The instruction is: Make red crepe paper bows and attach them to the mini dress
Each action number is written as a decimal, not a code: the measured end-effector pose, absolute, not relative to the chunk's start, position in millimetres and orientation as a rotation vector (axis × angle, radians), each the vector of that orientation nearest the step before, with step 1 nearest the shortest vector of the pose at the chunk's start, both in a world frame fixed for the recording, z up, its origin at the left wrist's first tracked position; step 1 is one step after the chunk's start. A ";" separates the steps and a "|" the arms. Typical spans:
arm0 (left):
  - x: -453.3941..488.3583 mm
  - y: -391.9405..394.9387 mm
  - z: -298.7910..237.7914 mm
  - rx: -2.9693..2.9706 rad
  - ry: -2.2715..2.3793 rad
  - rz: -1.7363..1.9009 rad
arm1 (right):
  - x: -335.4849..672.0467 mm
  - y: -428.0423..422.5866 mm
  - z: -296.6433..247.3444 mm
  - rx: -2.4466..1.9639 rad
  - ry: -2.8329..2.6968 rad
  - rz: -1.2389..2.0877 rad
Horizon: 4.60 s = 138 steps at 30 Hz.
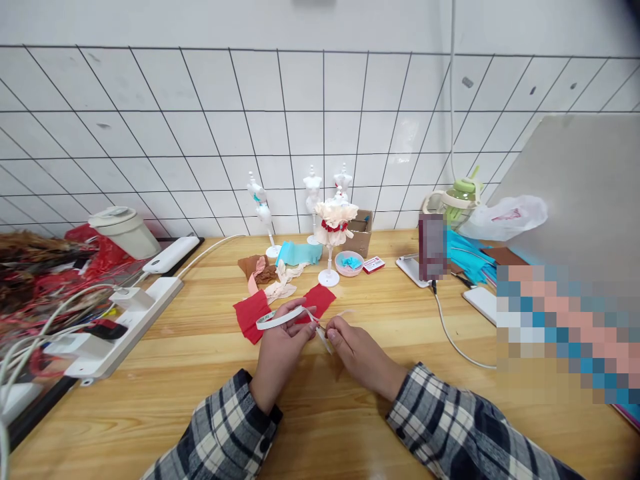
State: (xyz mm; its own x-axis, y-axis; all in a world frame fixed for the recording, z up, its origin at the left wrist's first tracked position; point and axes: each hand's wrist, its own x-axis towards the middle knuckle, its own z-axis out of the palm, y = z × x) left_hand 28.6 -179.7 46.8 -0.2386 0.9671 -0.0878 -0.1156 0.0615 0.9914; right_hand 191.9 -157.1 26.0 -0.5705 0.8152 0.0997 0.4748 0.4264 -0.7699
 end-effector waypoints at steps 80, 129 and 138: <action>24.8 -180.6 50.6 1.123 1.402 1.299 | 192.0 -149.9 33.2 -0.932 -1.781 1.154; 25.0 -179.8 46.3 0.905 1.266 1.390 | 191.4 -157.5 30.3 -1.054 -2.188 0.926; 26.1 -180.5 45.9 0.929 1.306 1.367 | 187.5 -157.9 22.5 -1.139 -2.119 0.971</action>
